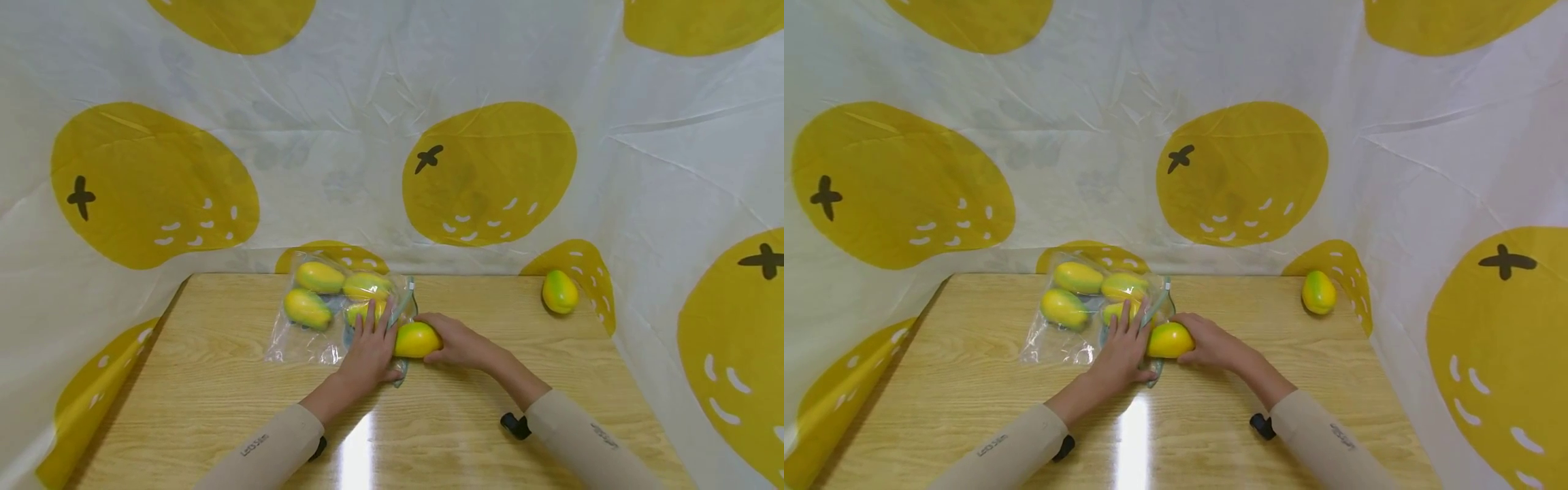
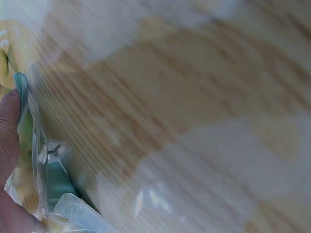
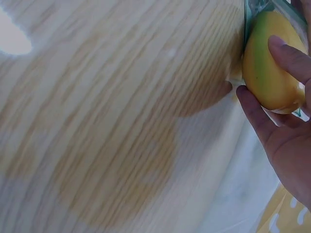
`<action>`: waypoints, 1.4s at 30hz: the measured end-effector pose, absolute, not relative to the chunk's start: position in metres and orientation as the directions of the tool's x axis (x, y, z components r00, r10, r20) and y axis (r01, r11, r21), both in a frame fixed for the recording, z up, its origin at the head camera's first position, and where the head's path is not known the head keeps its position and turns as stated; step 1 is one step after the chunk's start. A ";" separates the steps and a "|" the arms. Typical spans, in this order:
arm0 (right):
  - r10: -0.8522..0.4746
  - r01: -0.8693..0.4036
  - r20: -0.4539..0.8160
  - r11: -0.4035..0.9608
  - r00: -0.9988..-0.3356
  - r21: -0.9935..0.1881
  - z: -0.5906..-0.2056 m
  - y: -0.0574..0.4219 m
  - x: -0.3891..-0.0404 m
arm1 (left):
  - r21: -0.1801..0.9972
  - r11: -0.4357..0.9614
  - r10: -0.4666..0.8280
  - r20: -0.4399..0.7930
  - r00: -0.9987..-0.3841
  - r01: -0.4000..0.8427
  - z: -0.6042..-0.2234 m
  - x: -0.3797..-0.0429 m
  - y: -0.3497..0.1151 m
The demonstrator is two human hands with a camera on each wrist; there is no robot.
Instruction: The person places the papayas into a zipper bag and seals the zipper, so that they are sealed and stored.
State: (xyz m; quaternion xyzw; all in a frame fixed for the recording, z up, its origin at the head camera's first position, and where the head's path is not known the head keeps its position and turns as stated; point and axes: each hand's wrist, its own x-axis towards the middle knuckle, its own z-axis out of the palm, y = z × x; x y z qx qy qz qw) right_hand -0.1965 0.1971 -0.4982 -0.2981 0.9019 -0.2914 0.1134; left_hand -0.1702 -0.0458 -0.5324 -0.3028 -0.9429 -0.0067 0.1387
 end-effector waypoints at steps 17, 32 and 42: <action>-0.543 -0.481 0.066 0.672 -0.837 -0.563 -0.503 0.174 -0.208 | -0.085 0.815 0.575 0.242 -0.782 0.573 -0.531 -0.172 -0.047; -0.623 -0.463 0.050 0.523 -0.781 -0.716 -0.504 0.184 -0.212 | -0.094 0.808 0.582 0.274 -0.765 0.581 -0.530 -0.171 -0.048; -0.591 -0.403 0.017 0.528 -0.807 -0.748 -0.508 0.172 -0.211 | -0.159 0.792 0.606 0.314 -0.730 0.589 -0.531 -0.170 -0.048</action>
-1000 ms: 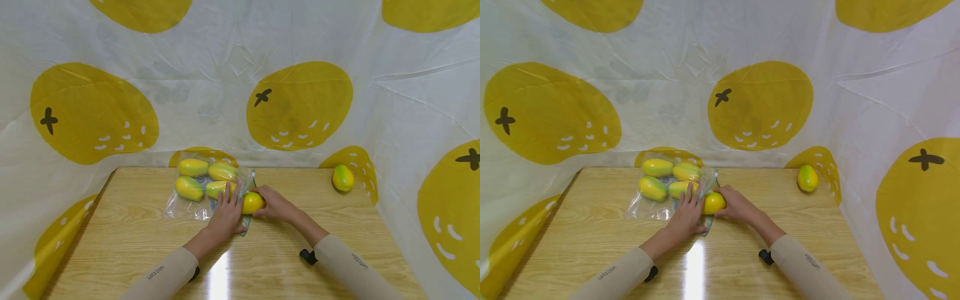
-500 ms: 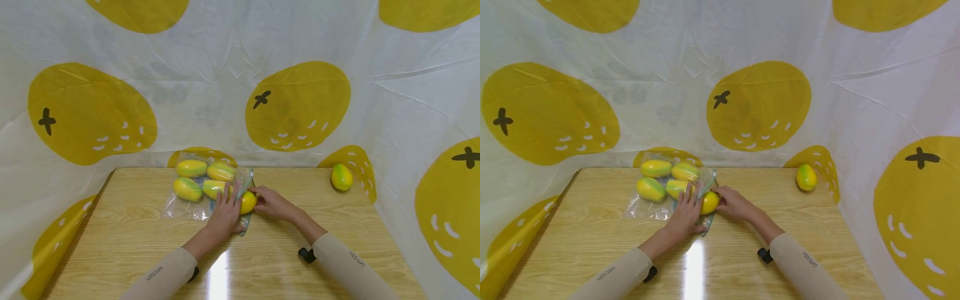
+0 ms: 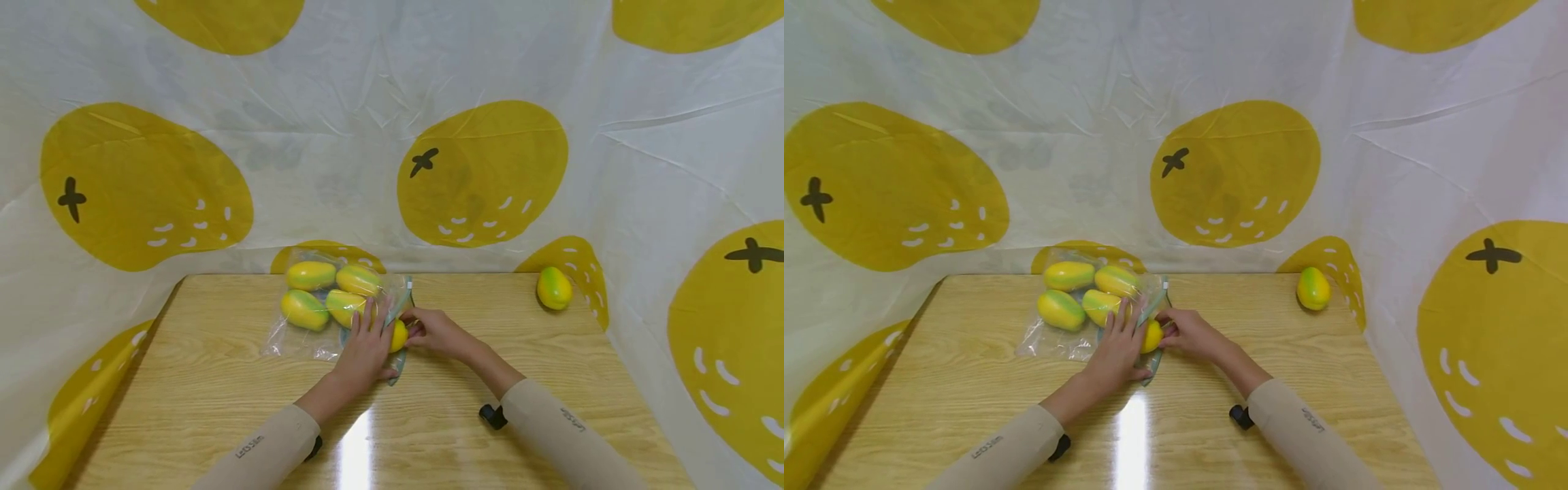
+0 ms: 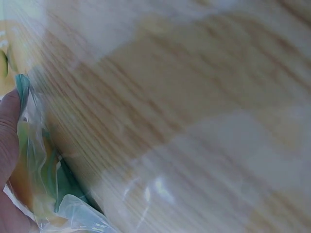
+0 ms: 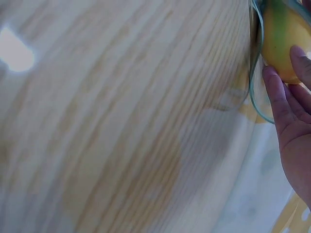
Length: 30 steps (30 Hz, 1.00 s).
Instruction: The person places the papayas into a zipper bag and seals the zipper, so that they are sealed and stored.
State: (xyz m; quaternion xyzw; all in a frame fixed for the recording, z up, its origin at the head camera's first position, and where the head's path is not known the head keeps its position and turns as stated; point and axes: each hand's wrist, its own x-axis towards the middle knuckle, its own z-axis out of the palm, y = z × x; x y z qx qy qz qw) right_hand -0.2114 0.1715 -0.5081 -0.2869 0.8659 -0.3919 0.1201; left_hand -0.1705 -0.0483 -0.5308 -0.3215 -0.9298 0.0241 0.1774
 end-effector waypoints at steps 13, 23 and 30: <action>-0.541 -0.378 0.017 0.564 -0.841 -0.735 -0.512 0.160 -0.206 | -0.151 0.794 0.604 0.307 -0.736 0.589 -0.527 -0.169 -0.048; -0.535 -0.395 0.042 0.565 -0.844 -0.725 -0.511 0.180 -0.204 | -0.099 0.798 0.596 0.278 -0.754 0.594 -0.529 -0.172 -0.049; -0.433 -0.350 0.066 0.621 -0.899 -0.702 -0.504 0.225 -0.202 | -0.083 0.801 0.590 0.277 -0.759 0.593 -0.531 -0.171 -0.048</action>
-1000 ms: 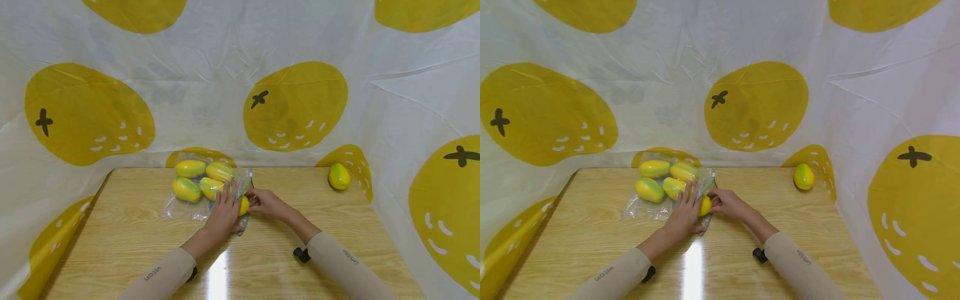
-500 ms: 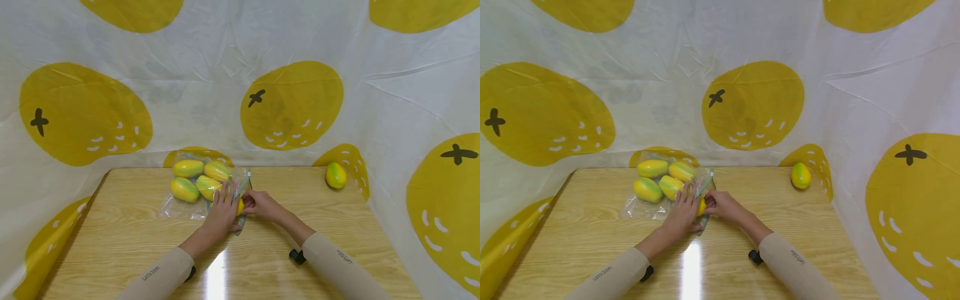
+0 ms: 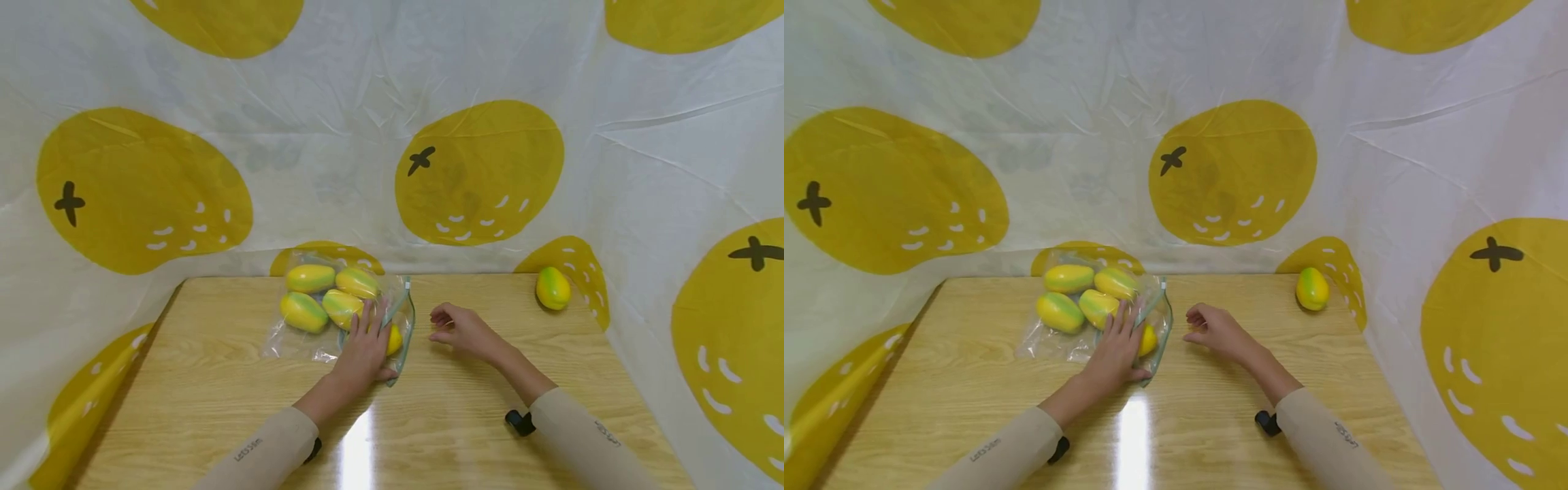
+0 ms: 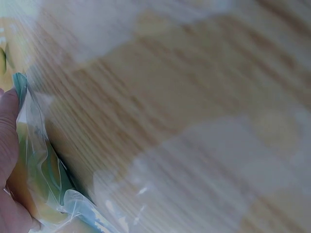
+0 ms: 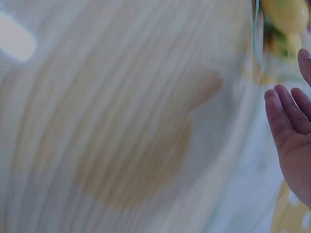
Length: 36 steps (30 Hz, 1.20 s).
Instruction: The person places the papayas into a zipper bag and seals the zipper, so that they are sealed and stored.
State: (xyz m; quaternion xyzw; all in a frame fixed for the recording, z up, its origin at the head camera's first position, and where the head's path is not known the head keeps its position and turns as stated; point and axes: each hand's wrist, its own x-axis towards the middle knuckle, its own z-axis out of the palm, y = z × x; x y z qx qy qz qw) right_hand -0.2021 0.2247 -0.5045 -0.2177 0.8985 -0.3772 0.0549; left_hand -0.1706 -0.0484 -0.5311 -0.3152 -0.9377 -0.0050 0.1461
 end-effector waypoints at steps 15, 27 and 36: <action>-0.019 -0.165 0.245 0.789 -0.969 -0.592 -0.483 0.351 -0.221 | -0.072 0.801 0.587 0.290 -0.756 0.594 -0.530 -0.170 -0.049; 0.256 0.155 0.111 0.821 -0.960 -0.550 -0.489 0.418 -0.231 | -0.063 0.799 0.586 0.303 -0.751 0.598 -0.536 -0.172 -0.049; 0.285 0.251 -0.027 0.787 -0.958 -0.564 -0.500 0.428 -0.235 | -0.044 0.799 0.586 0.281 -0.760 0.600 -0.535 -0.173 -0.049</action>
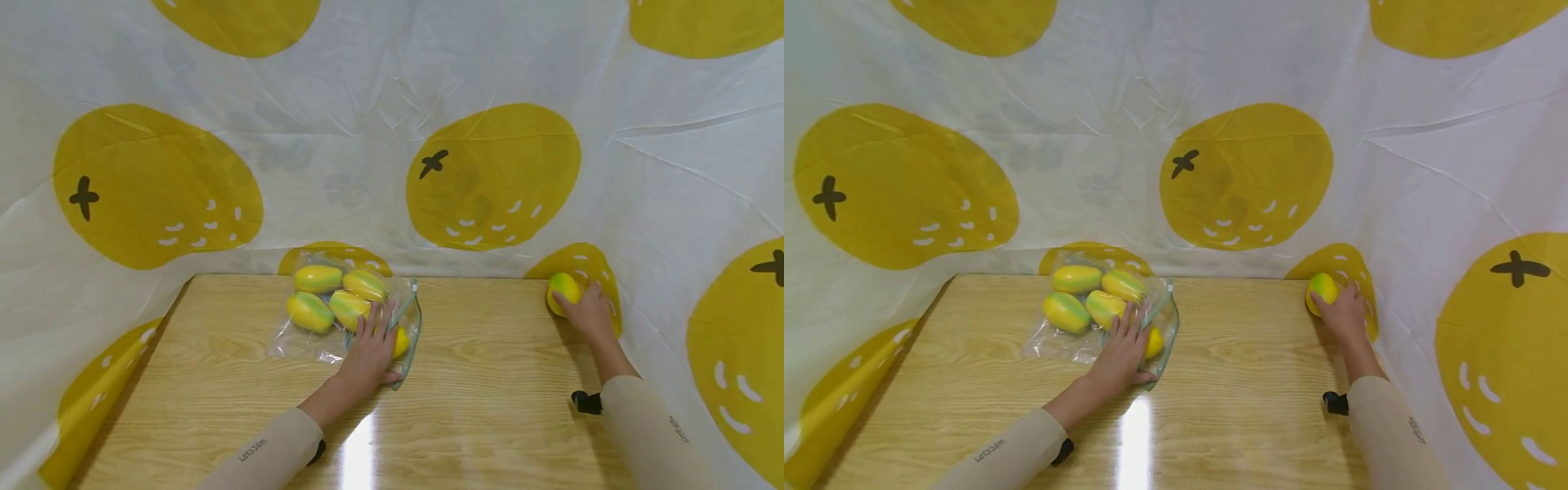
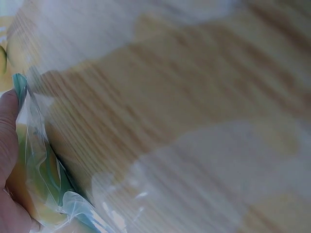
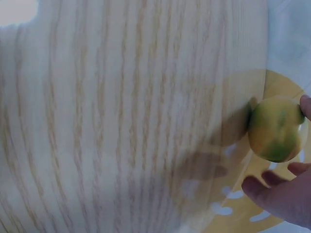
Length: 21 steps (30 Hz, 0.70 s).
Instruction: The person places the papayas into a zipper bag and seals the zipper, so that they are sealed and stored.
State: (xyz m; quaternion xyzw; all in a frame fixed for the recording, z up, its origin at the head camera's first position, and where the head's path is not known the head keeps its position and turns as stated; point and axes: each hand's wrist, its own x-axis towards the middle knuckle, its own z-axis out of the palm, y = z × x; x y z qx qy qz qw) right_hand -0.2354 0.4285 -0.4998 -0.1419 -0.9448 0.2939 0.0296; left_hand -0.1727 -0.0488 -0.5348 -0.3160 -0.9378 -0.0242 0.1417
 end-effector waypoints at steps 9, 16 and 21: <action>0.217 0.163 0.009 0.761 -0.976 -0.628 -0.512 0.422 -0.231 | -0.071 0.797 0.590 0.297 -0.750 0.599 -0.535 -0.172 -0.049; 0.163 0.084 0.058 0.748 -0.985 -0.658 -0.517 0.420 -0.225 | -0.096 0.800 0.591 0.297 -0.750 0.593 -0.535 -0.172 -0.050; 0.113 -0.005 0.144 0.769 -0.983 -0.639 -0.514 0.419 -0.219 | -0.085 0.803 0.587 0.287 -0.757 0.590 -0.535 -0.171 -0.050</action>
